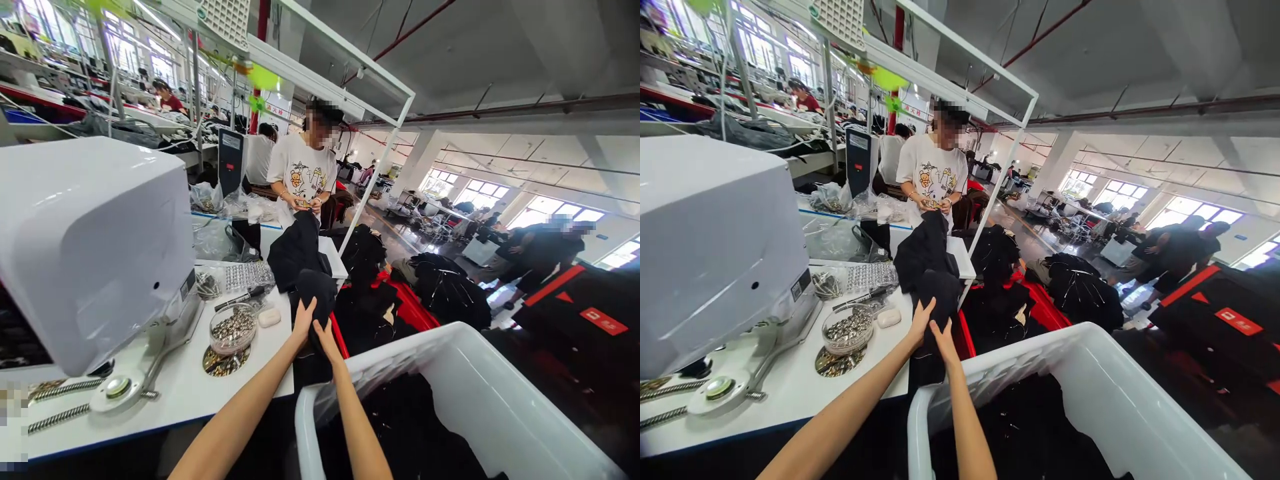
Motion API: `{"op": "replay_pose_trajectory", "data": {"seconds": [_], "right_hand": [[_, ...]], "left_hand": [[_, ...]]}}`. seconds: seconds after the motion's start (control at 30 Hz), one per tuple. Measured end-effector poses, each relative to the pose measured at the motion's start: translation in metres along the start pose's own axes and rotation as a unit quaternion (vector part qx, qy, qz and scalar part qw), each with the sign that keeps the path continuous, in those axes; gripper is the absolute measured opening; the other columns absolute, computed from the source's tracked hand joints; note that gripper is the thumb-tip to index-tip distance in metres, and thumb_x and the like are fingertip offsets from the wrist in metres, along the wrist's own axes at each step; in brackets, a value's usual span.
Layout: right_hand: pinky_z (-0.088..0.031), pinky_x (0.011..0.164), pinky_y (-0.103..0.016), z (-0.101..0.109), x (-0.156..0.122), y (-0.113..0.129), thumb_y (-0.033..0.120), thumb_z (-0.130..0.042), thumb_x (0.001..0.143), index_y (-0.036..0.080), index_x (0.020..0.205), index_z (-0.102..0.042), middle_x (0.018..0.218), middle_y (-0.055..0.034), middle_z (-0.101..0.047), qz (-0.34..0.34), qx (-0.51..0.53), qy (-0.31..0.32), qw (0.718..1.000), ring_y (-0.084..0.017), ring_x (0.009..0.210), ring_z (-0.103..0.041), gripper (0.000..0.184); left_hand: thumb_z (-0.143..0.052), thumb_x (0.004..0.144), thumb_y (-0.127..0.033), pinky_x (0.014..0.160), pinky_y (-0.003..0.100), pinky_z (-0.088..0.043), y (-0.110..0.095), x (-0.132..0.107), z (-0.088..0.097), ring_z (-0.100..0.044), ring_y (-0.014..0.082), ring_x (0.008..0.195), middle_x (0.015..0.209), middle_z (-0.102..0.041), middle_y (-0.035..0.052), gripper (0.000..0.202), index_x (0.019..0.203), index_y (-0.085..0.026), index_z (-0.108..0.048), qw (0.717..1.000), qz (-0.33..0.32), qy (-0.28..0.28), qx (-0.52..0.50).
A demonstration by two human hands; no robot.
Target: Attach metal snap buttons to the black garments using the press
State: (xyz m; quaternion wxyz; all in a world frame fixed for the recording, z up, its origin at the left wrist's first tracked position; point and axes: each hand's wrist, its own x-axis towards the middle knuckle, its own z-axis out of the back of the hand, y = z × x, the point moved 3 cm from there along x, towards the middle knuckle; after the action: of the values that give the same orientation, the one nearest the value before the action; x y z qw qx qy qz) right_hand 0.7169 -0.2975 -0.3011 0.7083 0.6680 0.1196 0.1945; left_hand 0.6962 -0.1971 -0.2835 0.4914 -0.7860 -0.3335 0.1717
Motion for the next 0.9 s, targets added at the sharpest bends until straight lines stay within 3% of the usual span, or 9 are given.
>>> {"op": "replay_pose_trajectory", "data": {"seconds": [0.1,0.2,0.37,0.5,0.7,0.9], "right_hand": [[-0.044,0.098,-0.034,-0.020,-0.001,-0.017,0.044,-0.067,0.068,0.013,0.129,-0.048,0.127,-0.0128,-0.058,-0.050,0.123,0.016,0.991,-0.024,0.116,-0.056,0.071],[-0.044,0.098,-0.033,-0.029,-0.001,-0.029,0.040,-0.066,0.065,0.013,0.119,-0.057,0.123,-0.0117,-0.061,-0.066,0.155,-0.042,0.985,-0.024,0.114,-0.057,0.061],[-0.048,0.087,-0.031,-0.023,-0.006,-0.039,0.035,-0.057,0.062,0.013,0.089,-0.065,0.101,-0.0100,-0.070,-0.080,0.149,-0.161,0.972,-0.024,0.096,-0.063,0.035],[-0.049,0.071,-0.030,-0.012,-0.010,-0.047,0.036,-0.053,0.060,0.017,0.071,-0.062,0.077,-0.0053,-0.069,-0.120,0.179,-0.222,0.951,-0.021,0.075,-0.062,0.024],[-0.043,0.057,-0.028,-0.002,-0.013,-0.062,0.036,-0.052,0.063,0.020,0.052,-0.050,0.053,0.0011,-0.055,-0.165,0.196,-0.237,0.937,-0.017,0.057,-0.052,0.019],[-0.041,0.055,-0.027,-0.001,-0.013,-0.057,0.031,-0.051,0.065,0.020,0.049,-0.043,0.050,0.0030,-0.049,-0.197,0.178,-0.219,0.939,-0.013,0.054,-0.044,0.021]], "left_hand": [[-0.046,0.090,-0.039,0.097,0.036,-0.047,0.011,-0.004,0.011,-0.057,0.0225,0.115,0.136,-0.050,0.0141,0.047,0.132,-0.018,-0.042,0.999,0.011,0.025,0.037],[-0.045,0.090,-0.036,0.100,0.036,-0.043,0.016,-0.004,0.025,-0.056,0.0215,0.116,0.131,-0.054,0.0127,0.040,0.126,-0.017,-0.048,0.993,0.006,0.043,0.114],[-0.054,0.084,-0.028,0.104,0.041,-0.036,0.014,-0.015,0.040,-0.054,0.0230,0.110,0.107,-0.061,0.0097,0.023,0.102,-0.015,-0.059,0.957,-0.037,0.066,0.280],[-0.041,0.091,-0.031,0.098,0.038,-0.041,0.014,-0.033,0.039,-0.055,0.0200,0.104,0.105,-0.060,0.0076,0.025,0.106,-0.018,-0.056,0.917,-0.084,0.100,0.376],[-0.037,0.092,-0.027,0.092,0.039,-0.043,0.024,-0.037,0.043,-0.058,0.0233,0.102,0.107,-0.063,0.0108,0.028,0.106,-0.016,-0.057,0.852,-0.103,0.136,0.494],[-0.044,0.088,-0.025,0.081,0.039,-0.042,0.023,-0.038,0.039,-0.059,0.0264,0.090,0.092,-0.065,0.0096,0.020,0.096,-0.017,-0.059,0.816,-0.099,0.158,0.547]]}}
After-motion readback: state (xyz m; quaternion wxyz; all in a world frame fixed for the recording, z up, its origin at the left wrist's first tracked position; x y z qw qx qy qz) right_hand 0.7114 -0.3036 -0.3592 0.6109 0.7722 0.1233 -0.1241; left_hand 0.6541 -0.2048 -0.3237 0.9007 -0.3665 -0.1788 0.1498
